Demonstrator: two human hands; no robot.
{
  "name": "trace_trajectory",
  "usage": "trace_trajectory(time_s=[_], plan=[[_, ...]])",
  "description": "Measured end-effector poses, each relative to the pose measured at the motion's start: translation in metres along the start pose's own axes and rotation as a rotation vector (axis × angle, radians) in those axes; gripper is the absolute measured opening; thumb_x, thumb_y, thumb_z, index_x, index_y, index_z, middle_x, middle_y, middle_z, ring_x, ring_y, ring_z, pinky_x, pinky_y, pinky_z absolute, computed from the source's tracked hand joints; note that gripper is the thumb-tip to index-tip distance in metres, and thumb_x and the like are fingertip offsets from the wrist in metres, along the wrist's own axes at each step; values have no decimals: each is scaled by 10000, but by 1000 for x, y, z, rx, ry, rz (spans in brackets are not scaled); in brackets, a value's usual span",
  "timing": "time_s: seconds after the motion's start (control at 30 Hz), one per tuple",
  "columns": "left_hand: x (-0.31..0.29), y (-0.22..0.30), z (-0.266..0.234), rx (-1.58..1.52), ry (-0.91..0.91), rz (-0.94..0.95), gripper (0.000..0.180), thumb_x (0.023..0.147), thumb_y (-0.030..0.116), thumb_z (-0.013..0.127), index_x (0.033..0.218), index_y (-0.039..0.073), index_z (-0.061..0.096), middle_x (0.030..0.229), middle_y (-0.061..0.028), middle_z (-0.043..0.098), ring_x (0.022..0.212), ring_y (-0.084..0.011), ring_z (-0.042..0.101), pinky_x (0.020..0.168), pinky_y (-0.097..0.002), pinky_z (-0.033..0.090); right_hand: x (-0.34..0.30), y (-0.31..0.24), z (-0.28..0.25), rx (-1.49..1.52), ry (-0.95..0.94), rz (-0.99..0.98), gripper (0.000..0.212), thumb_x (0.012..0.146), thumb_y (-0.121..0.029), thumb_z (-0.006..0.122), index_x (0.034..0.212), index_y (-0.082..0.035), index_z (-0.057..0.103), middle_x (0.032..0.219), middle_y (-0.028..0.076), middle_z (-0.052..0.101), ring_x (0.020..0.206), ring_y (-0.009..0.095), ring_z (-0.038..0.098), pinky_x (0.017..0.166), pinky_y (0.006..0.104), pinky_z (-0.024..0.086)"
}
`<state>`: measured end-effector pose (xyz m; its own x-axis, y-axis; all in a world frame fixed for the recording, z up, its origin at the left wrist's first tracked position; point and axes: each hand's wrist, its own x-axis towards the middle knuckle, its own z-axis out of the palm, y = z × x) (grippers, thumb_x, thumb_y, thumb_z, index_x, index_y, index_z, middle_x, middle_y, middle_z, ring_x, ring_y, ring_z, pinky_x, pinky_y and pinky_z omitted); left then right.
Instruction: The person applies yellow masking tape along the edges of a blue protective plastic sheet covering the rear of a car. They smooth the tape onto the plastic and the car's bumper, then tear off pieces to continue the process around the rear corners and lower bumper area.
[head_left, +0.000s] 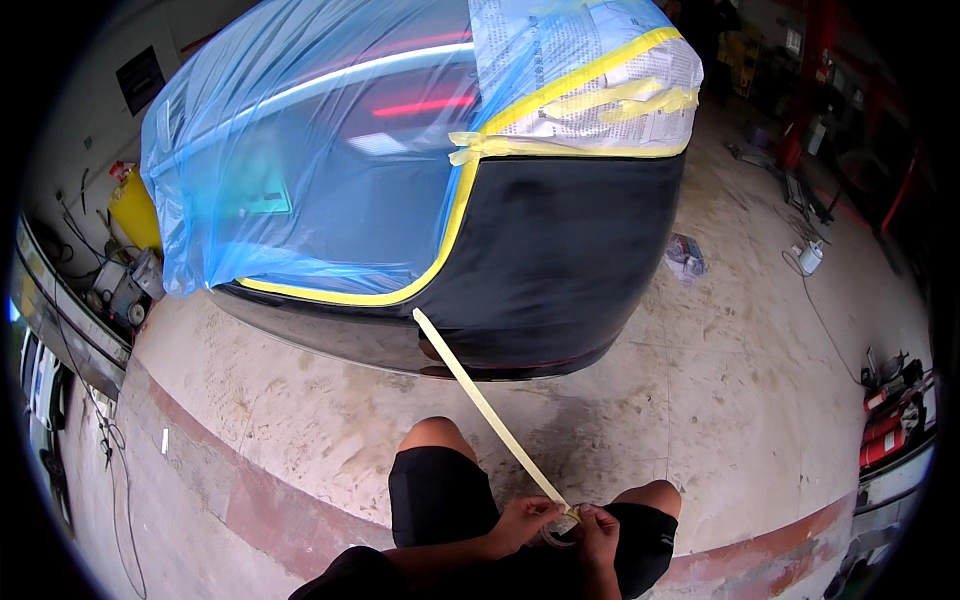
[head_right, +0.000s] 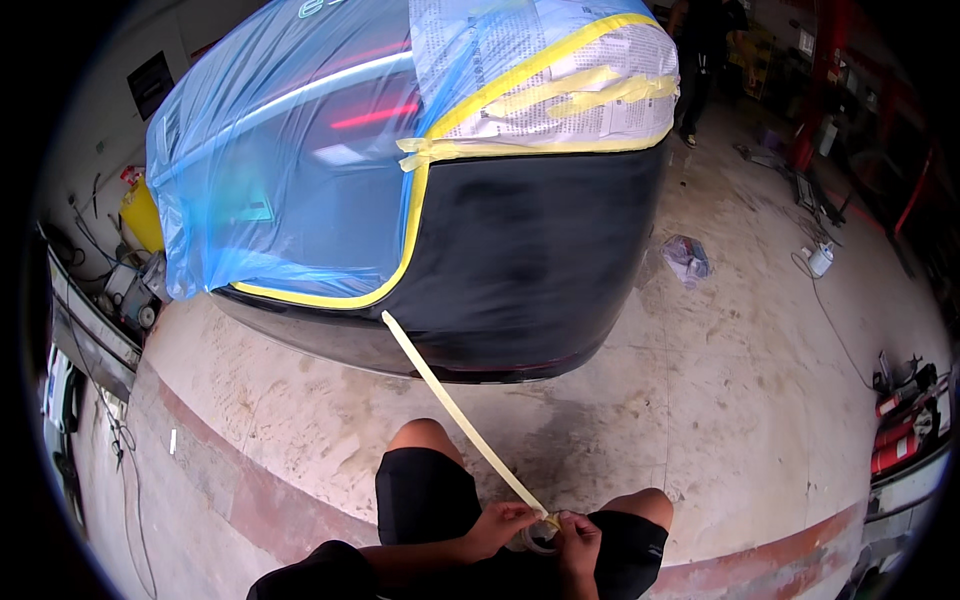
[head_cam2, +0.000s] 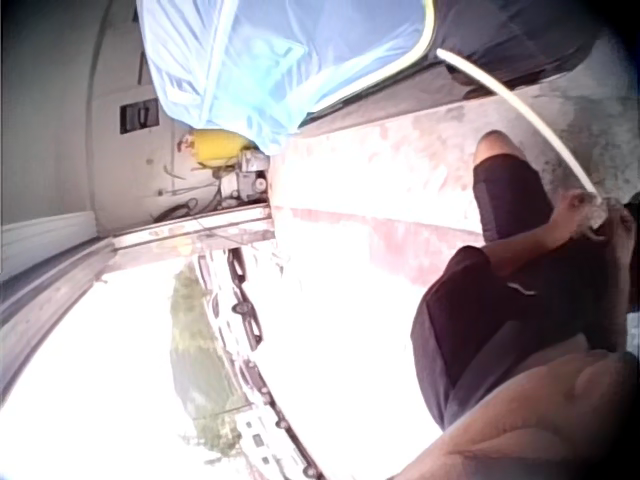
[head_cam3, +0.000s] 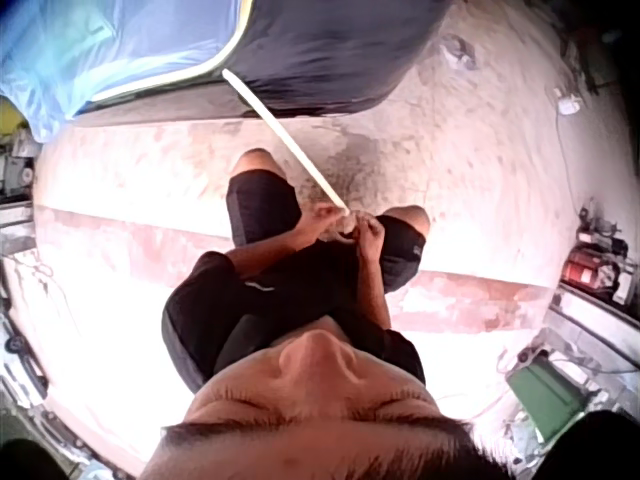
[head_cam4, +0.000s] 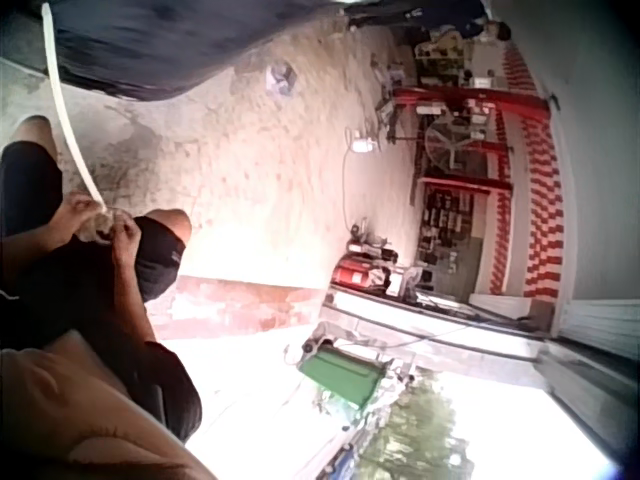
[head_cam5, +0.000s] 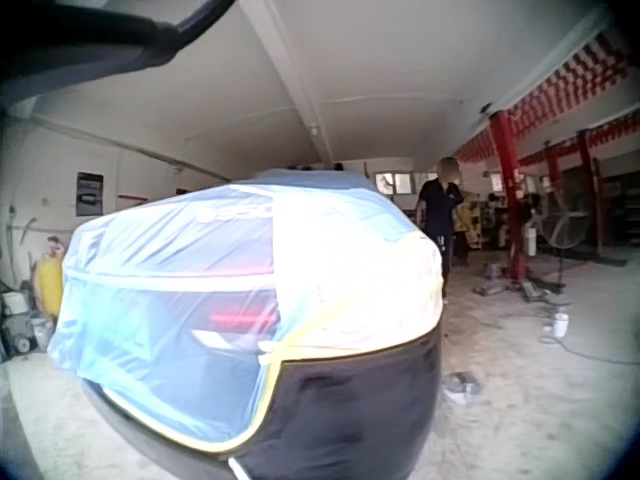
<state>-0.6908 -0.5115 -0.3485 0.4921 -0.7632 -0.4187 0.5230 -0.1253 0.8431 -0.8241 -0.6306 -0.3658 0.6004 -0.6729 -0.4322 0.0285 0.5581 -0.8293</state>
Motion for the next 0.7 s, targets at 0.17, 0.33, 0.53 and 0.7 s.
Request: trace_trajectory(time_s=[0.17,0.33,0.53,0.7], plan=[[-16,4,21,-450,-330,-156,316,990,58,569,1289,-23,631,744,18,502,707,-104,469,680,-266,379,-20,-74,-13,-418,-113,-296,464,1025,-154,599,1461,-22,513,652,-48,507,566,34,414,517,215,350],[-34,59,46,-601,-613,-211,488,950,63,483,1431,3,534,673,15,400,680,-141,431,690,-300,351,-56,-131,6,-866,-56,-666,605,817,-2,768,1380,-42,553,705,50,628,484,124,547,510,258,467],[-39,86,58,-671,-665,-201,544,922,78,501,1456,-29,488,658,48,364,619,-84,358,671,-267,339,-57,-151,8,-1232,-16,-1270,370,732,-88,832,1084,-100,721,1036,30,667,781,142,679,574,275,512],[-43,95,64,-622,-622,-247,535,929,46,480,1457,-38,480,650,46,367,612,-93,360,666,-271,351,-55,-163,2,-1239,-116,-1432,261,677,-18,795,932,-72,781,1006,34,683,623,126,649,525,251,522]])
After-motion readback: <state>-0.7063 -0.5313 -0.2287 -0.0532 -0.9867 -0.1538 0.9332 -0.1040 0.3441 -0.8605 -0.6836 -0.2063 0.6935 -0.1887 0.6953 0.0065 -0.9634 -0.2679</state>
